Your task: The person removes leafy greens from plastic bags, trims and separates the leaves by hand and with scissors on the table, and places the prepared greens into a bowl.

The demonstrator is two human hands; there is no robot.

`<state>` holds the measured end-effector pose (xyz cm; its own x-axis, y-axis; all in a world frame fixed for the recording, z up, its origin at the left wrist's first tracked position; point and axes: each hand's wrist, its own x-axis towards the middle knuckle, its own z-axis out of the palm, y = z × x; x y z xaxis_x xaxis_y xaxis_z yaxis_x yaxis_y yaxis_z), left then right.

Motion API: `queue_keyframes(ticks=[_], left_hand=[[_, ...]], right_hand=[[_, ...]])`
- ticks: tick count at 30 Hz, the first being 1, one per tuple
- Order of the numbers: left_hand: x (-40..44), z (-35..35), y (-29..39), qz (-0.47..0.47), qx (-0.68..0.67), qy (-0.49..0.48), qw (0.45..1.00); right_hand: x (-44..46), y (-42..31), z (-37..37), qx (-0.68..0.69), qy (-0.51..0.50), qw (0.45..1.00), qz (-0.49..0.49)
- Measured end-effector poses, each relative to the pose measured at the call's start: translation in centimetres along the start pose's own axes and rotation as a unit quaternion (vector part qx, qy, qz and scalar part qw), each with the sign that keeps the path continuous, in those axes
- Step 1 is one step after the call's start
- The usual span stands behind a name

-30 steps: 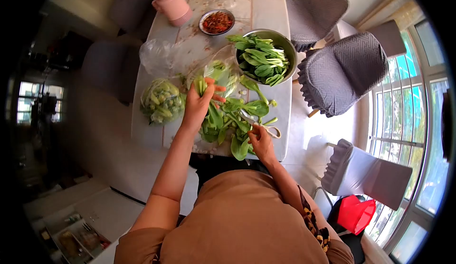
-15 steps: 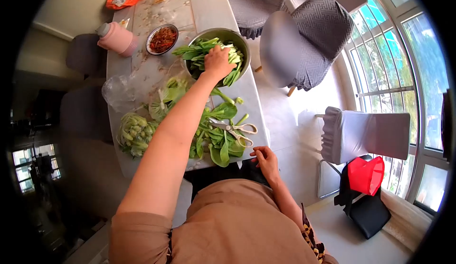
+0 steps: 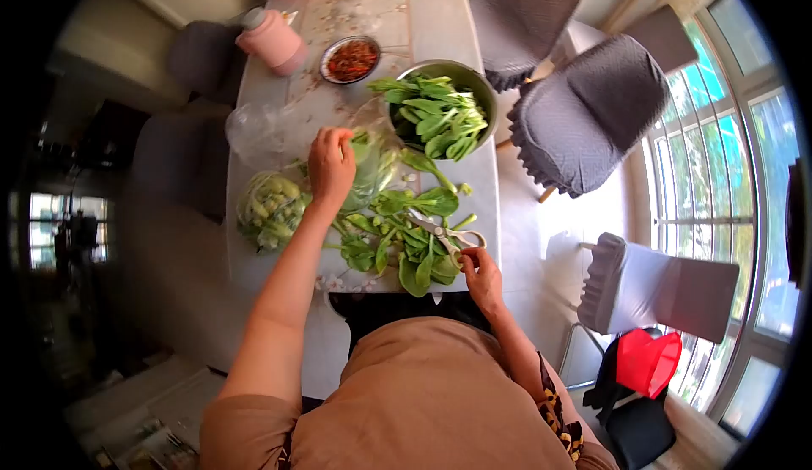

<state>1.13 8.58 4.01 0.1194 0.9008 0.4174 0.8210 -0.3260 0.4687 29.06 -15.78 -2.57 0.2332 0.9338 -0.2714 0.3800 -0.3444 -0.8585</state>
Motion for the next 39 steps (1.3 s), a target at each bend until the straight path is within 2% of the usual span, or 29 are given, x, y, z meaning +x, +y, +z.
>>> queue_keyframes(ticks=[5,10,15,20,23,24,27,30,33,36,39], left_hand=[[-7.8,-2.4,-4.2,0.036,0.028,-0.087,0.995],[-10.9,-3.3,-3.9,0.03,0.035,-0.193,0.98],[-7.8,-3.0,-3.0,0.074,0.031,-0.066,0.995],[-2.8,-0.3,-3.9,0.069,-0.012,-0.059,0.996],[-0.2,2.2,-4.4,0.118,0.006,-0.11,0.987],[0.4,2.9,-4.5,0.089,0.059,-0.201,0.974],[1.2,4.9,-4.1,-0.009,0.149,-0.299,0.943],[1.4,6.0,-3.5,-0.038,0.208,-0.299,0.931],[2.0,6.3,-2.9,-0.158,0.116,-0.321,0.926],[1.2,7.9,-4.8,-0.164,0.086,-0.306,0.934],[1.9,7.6,-5.4,-0.212,0.018,-0.325,0.921]], right_hand=[[0.9,-2.2,1.1,0.008,-0.076,0.997,-0.018],[0.3,-3.0,2.7,0.005,-0.142,0.99,-0.02],[-0.5,-3.5,3.7,-0.001,-0.171,0.985,-0.029],[-1.2,-3.3,3.5,0.0,-0.149,0.989,-0.02],[-2.0,-2.8,3.1,-0.011,-0.13,0.991,-0.019],[-2.3,-2.7,2.9,-0.018,-0.123,0.992,-0.021],[-3.3,-2.0,2.5,-0.008,-0.098,0.995,0.005],[-4.3,-1.9,2.2,0.018,-0.076,0.996,0.037],[-5.1,-1.3,1.9,0.041,-0.063,0.994,0.077],[-5.6,-0.9,1.7,0.03,-0.05,0.995,0.079],[-5.8,-0.5,1.6,0.035,-0.048,0.995,0.083]])
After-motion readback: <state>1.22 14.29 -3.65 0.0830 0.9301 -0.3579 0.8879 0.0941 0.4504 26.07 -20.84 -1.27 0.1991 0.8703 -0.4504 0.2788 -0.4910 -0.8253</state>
